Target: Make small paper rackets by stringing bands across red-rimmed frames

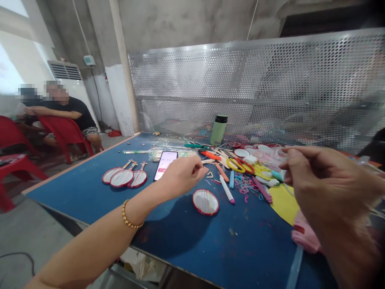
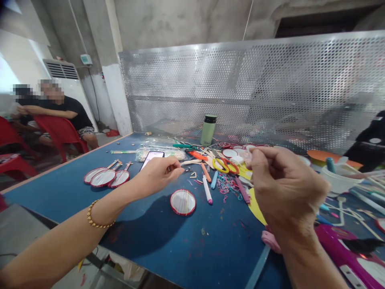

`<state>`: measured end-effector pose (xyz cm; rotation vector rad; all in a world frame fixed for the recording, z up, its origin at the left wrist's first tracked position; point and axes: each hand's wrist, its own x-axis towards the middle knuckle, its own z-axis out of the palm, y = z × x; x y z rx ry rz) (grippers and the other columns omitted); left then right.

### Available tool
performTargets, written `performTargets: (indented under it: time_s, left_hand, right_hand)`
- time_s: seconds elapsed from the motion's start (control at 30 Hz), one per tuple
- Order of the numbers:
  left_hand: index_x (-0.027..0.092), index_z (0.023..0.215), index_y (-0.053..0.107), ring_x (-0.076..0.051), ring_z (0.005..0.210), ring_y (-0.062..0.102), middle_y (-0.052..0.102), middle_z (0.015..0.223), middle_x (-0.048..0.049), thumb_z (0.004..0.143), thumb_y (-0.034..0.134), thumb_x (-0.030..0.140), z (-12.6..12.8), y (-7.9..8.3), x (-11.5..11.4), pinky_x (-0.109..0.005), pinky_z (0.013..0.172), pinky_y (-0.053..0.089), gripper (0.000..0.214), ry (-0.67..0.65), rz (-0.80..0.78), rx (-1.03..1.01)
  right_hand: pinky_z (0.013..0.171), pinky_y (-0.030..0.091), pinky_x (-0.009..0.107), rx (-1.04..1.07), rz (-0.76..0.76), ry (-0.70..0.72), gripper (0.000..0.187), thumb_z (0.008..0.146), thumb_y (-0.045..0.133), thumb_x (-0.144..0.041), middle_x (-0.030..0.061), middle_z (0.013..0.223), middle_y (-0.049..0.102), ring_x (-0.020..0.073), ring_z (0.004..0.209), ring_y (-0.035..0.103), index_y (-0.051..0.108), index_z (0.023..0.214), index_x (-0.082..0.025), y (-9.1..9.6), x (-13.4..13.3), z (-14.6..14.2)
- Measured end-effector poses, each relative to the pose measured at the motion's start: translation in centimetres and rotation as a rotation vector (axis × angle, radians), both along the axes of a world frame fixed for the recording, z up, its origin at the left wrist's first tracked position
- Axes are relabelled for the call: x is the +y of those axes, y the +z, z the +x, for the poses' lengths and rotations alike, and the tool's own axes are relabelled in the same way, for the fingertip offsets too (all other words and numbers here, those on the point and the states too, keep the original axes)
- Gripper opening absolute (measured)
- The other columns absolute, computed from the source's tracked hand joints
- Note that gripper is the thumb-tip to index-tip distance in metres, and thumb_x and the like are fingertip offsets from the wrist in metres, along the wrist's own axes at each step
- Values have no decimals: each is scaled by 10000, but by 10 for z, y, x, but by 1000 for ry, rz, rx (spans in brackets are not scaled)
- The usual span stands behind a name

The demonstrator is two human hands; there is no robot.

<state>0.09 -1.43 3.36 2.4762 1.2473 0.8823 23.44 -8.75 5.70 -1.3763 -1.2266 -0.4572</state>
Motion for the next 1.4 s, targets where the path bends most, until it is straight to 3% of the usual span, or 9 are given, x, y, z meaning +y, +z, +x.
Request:
performTargets:
  time_s: [0.13, 0.27, 0.33, 0.43, 0.57, 0.7, 0.87, 1.17, 1.4]
  left_hand:
    - [169, 817, 663, -122, 684, 517, 652, 768, -17, 864, 498, 207, -7, 13, -10, -259, 619, 349, 175, -137, 32, -5]
    - [171, 835, 674, -140, 728, 551, 664, 802, -30, 860, 507, 177, -16, 23, -20, -276, 665, 387, 169, -264, -17, 175]
    - [173, 851, 674, -161, 786, 578, 669, 854, -47, 849, 538, 177, -18, 22, -24, -288, 707, 407, 136, -338, -69, 310]
    - [181, 948, 658, -198, 885, 589, 655, 961, -69, 841, 597, 232, -17, 16, -23, -308, 759, 424, 133, -394, -107, 431]
    - [181, 1111, 600, -243, 946, 579, 609, 1065, -85, 742, 729, 448, -16, 0, -16, -334, 784, 439, 473, -377, -141, 428]
    - [189, 1216, 537, -283, 1029, 563, 568, 1159, -104, 666, 770, 537, -16, -23, -12, -364, 827, 443, 692, -296, -127, 307]
    - [143, 1212, 530, -327, 1077, 528, 553, 1169, -149, 634, 781, 585, -9, -37, -15, -411, 872, 435, 770, -271, -96, 305]
    - [141, 1025, 575, -277, 968, 524, 546, 1046, -128, 717, 673, 658, -11, -35, -12, -369, 783, 450, 610, -289, -98, 290]
    - [142, 1034, 595, -282, 998, 515, 533, 1052, -124, 710, 715, 592, -11, -39, -8, -384, 828, 458, 567, -291, -135, 246]
  right_hand:
    - [561, 430, 358, 23, -9, -5, 292, 889, 532, -456, 47, 660, 599, 234, 633, 602, 702, 844, -223, 6, -10, -10]
    - [527, 445, 331, 16, -80, 121, 268, 901, 539, -450, 37, 724, 630, 203, 614, 602, 694, 940, -235, -1, -11, -18]
    - [482, 443, 296, -102, -219, 260, 251, 894, 557, -434, 14, 689, 642, 162, 538, 578, 701, 919, -230, -12, -5, -18]
    - [590, 526, 299, -333, -537, 487, 291, 911, 545, -428, 39, 867, 707, 176, 674, 657, 689, 1047, -215, -33, 5, -19]
    - [927, 521, 433, -606, -626, 599, 487, 851, 639, -471, 136, 1248, 625, 306, 1165, 590, 598, 1240, -180, -55, 10, -26]
    - [976, 498, 489, -657, -743, 613, 602, 804, 705, -464, 189, 1272, 601, 336, 1210, 559, 562, 1271, -114, -62, 9, -30]
    - [1051, 440, 522, -676, -673, 606, 653, 819, 684, -397, 201, 1387, 525, 348, 1314, 475, 475, 1376, -128, -73, 14, -24]
    - [952, 530, 462, -731, -617, 668, 566, 820, 664, -356, 136, 1310, 604, 322, 1193, 591, 504, 1346, -222, -84, 28, -21]
    - [948, 535, 459, -713, -582, 631, 610, 819, 662, -403, 149, 1312, 610, 314, 1177, 607, 502, 1364, -183, -87, 30, -19]
